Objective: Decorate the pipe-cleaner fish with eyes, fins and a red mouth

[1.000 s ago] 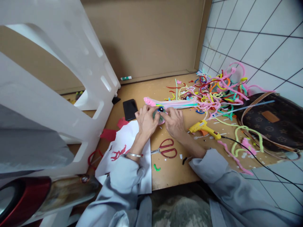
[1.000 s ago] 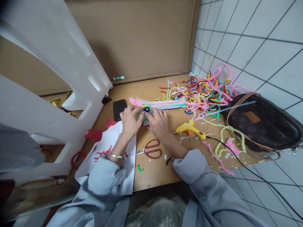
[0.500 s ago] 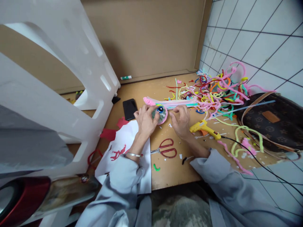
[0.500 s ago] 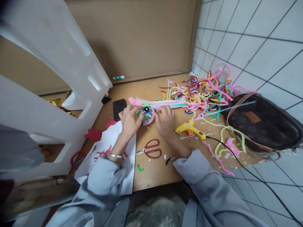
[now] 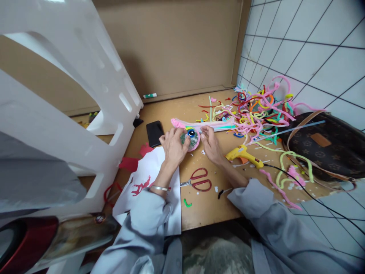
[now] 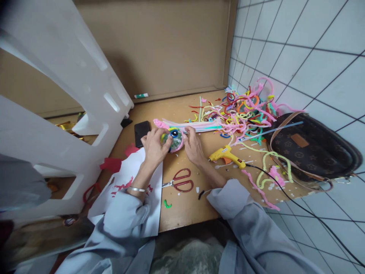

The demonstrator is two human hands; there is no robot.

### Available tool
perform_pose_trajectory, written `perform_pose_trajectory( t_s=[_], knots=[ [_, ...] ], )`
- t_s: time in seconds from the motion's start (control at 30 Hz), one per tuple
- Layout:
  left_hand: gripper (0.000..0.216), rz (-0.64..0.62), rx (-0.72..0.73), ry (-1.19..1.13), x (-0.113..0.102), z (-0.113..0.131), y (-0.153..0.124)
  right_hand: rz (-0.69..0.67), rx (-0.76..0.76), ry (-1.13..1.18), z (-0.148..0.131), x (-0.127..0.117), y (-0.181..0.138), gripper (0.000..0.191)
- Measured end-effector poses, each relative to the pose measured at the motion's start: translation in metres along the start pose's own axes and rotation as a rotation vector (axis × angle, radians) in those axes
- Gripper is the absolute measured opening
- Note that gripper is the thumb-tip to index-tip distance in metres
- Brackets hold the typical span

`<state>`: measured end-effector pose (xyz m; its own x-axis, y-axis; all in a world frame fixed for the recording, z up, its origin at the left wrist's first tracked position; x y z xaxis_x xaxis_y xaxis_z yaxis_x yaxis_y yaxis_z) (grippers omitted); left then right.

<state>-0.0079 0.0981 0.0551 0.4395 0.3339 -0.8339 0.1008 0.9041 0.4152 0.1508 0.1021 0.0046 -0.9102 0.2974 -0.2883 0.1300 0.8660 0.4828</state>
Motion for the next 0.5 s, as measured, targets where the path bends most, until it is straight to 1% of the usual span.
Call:
perform_pose_trajectory(
  t_s=[0.13, 0.27, 0.33, 0.5],
  knots=[
    [0.026, 0.029, 0.006, 0.001, -0.001, 0.0, 0.0, -0.07, 0.027, 0.03, 0.003, 0.009, 0.001, 0.066],
    [0.021, 0.051, -0.013, -0.055, -0.001, -0.003, 0.0, -0.128, 0.032, 0.026, 0.005, 0.013, 0.001, 0.079],
    [0.019, 0.052, -0.044, -0.105, 0.0, -0.005, 0.001, -0.128, 0.022, 0.013, 0.005, 0.013, 0.001, 0.081],
    [0.018, 0.04, -0.173, -0.268, 0.005, -0.021, 0.005, -0.107, -0.052, -0.118, 0.0, 0.009, -0.001, 0.075]
  ],
)
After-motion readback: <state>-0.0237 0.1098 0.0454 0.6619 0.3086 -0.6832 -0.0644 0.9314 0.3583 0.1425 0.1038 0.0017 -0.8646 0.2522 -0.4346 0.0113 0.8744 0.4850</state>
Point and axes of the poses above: each hand's wrist, its own y-axis towards the middle knuckle, its own x-axis out of the palm, z = x × y, the point moved 6 cm from there along y, towards the middle knuckle, and after that the axes turned 2 degrees about z, right-handed, at the moved point
